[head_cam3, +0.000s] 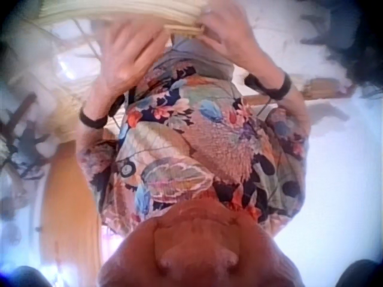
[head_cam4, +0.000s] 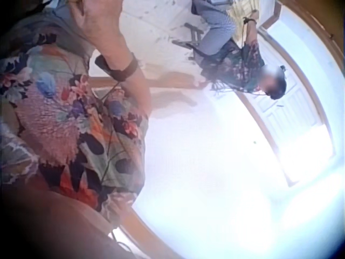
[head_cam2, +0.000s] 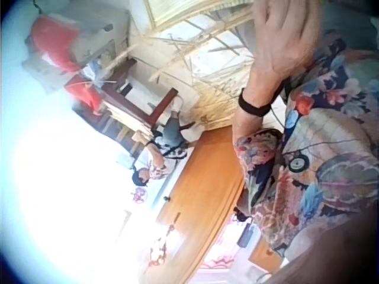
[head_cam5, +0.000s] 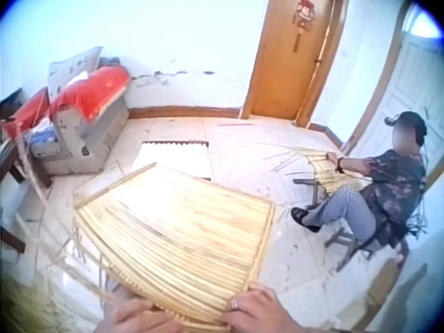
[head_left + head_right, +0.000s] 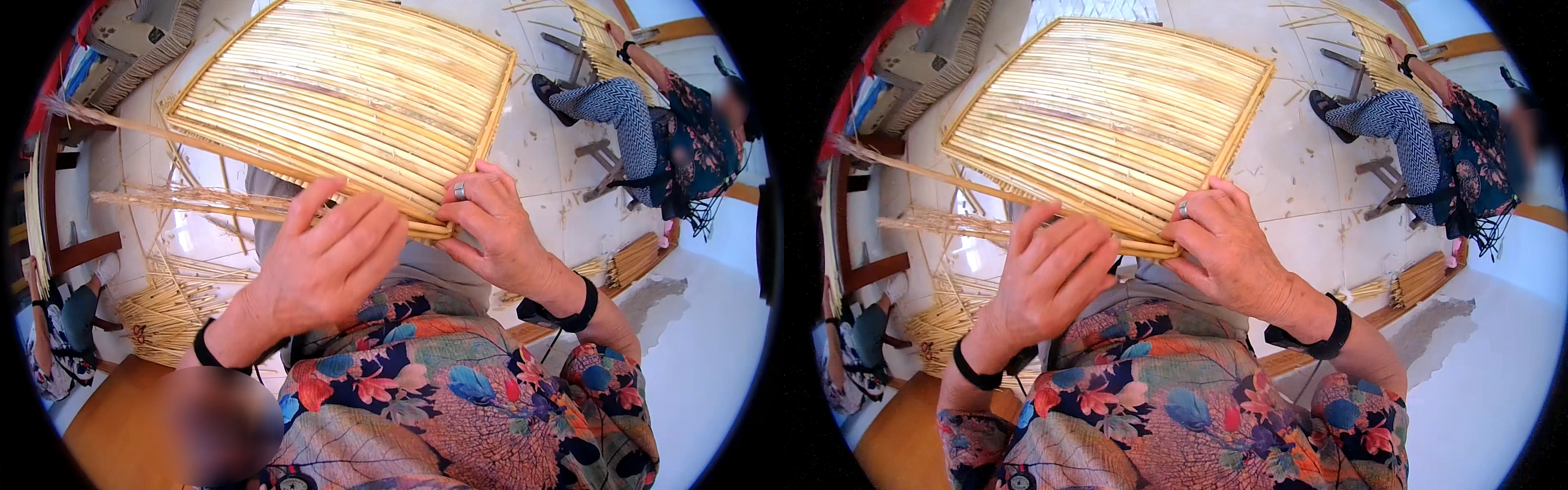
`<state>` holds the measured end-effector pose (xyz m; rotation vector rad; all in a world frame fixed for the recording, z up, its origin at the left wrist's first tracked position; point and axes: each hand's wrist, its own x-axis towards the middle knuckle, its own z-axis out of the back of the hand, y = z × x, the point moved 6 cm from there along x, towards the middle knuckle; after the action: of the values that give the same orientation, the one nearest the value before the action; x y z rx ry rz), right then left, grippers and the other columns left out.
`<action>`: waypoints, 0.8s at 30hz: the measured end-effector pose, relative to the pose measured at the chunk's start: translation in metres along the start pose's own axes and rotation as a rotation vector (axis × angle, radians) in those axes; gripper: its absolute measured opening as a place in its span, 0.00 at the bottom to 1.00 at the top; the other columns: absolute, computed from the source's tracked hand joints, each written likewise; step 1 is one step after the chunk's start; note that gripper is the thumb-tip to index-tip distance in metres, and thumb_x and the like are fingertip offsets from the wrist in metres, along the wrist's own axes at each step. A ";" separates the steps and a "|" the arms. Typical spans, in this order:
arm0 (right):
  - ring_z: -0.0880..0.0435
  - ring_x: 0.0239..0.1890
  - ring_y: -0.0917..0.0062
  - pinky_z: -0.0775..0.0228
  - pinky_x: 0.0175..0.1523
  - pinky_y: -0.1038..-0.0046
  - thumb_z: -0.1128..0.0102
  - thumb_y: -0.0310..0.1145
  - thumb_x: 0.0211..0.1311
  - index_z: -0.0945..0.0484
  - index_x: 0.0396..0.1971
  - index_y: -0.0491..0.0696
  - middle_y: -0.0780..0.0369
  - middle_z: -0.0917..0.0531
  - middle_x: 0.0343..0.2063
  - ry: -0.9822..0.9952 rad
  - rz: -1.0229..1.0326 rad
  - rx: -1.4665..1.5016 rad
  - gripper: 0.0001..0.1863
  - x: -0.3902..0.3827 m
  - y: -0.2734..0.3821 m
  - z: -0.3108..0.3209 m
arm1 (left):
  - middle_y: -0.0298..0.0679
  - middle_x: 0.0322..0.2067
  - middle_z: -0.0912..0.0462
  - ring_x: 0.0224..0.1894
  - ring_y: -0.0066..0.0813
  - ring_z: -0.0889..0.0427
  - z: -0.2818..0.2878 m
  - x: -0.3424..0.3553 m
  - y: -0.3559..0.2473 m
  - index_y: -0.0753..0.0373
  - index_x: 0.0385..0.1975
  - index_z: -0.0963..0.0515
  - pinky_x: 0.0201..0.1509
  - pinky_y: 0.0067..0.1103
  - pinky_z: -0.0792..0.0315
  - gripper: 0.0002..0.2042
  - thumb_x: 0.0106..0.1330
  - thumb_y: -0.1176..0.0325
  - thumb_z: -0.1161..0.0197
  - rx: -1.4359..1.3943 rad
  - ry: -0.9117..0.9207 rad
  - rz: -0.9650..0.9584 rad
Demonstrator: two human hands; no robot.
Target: The person weaves a rectangular bamboo basket by hand, threading thin bamboo strips through the frame and securing them with a string. They use scissors to trim excess material and a small tool to adjust the weave.
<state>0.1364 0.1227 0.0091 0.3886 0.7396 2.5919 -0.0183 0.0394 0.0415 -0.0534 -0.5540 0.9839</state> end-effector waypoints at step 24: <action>0.23 0.52 0.68 0.31 0.59 0.68 0.37 0.28 0.59 0.32 0.57 0.41 0.57 0.23 0.48 -0.640 -0.591 0.757 0.25 -0.038 -0.075 -0.011 | 0.49 0.29 0.20 0.38 0.53 0.23 -0.010 0.008 0.086 0.64 0.30 0.24 0.42 0.40 0.29 0.11 0.59 0.62 0.35 0.048 0.481 0.373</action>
<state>0.1888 0.1588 -0.0466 0.9798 1.3066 1.4370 -0.0769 0.0962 0.0115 -0.3511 -0.0751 1.2951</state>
